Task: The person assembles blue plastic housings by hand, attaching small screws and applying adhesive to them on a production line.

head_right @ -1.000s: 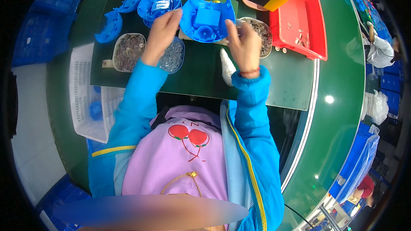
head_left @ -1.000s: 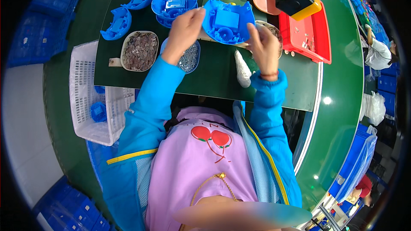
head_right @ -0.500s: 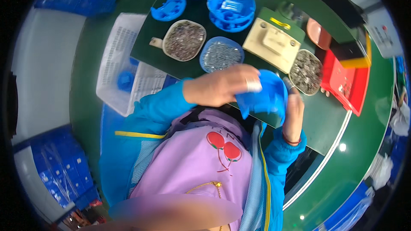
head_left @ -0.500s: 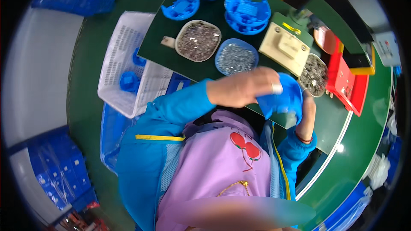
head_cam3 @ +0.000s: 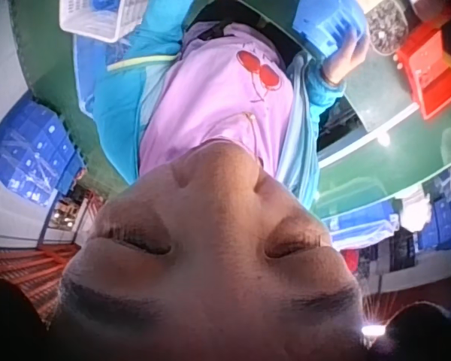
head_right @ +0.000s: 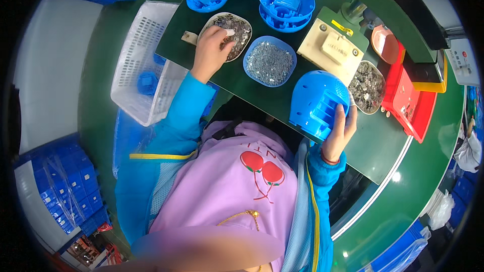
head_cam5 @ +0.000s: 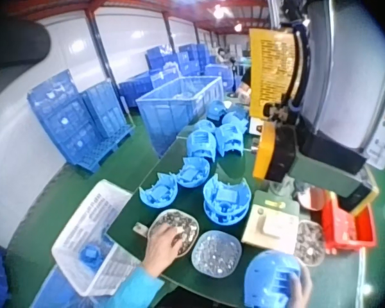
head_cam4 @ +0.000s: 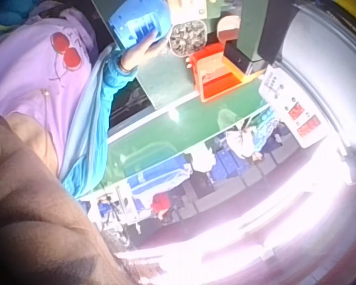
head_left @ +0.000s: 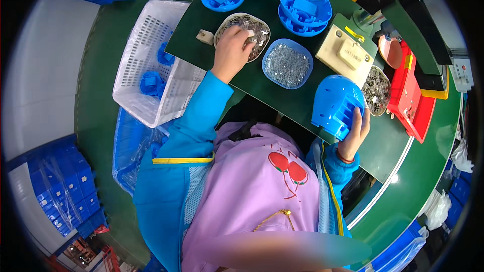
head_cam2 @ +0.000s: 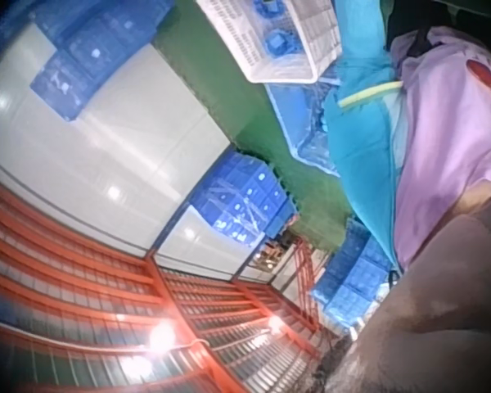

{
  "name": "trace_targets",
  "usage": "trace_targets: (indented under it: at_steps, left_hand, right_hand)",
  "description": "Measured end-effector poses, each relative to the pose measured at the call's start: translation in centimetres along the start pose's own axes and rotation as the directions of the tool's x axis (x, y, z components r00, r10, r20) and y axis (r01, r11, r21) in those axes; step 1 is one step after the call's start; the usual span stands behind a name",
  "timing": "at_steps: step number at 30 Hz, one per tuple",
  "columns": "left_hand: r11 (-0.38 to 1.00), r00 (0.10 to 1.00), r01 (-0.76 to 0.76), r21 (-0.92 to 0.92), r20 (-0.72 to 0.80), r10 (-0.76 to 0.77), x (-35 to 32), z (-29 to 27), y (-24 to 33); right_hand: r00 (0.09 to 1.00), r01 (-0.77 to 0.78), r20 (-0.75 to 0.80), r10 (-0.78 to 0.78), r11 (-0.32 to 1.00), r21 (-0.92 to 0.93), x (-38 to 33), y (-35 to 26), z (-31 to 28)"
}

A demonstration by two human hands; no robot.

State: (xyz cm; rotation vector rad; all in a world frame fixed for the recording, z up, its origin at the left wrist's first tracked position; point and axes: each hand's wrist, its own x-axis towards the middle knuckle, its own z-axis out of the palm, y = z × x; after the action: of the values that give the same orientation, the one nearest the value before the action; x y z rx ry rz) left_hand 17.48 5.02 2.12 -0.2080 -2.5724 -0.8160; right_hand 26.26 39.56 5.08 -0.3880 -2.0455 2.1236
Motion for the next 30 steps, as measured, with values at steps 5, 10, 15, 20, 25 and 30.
trace_targets:
  at_steps: [5, 10, 15, 20, 25, 30]
  left_hand:
    - [0.986, 0.993, 0.008, 0.165, 0.115, -0.027, 0.8, 1.7, -0.5]
    - [0.986, 0.984, -0.041, 0.160, 0.180, 0.011, 1.5, 1.5, -1.1]
    - [0.988, 0.961, -0.005, 0.156, 0.272, -0.038, 2.2, 0.7, -0.9]
    - [0.991, 0.921, 0.090, 0.100, 0.370, -0.121, 2.3, 0.5, -1.4]
    - [0.995, 0.986, 0.099, 0.003, 0.136, -0.099, 2.0, 0.5, -2.2]
    - [0.476, 0.879, 0.474, -0.741, 0.362, -0.311, 0.2, -1.3, 5.6]
  right_hand:
    - [0.999, 0.037, -0.001, -0.037, 0.999, -0.015, -0.5, 0.0, 0.7]
    - [1.000, 0.028, -0.005, -0.029, 1.000, -0.013, -0.7, -0.1, 0.9]
    - [0.999, 0.037, 0.018, -0.036, 0.998, -0.056, -0.4, 0.1, 1.1]
    - [0.999, 0.041, 0.032, -0.040, 0.999, -0.035, -0.3, 0.1, 1.1]
    - [0.999, 0.052, 0.005, -0.051, 0.998, -0.043, -0.8, -0.2, 0.8]
    - [0.982, 0.177, -0.053, -0.180, 0.983, -0.058, -0.5, -0.3, 2.6]
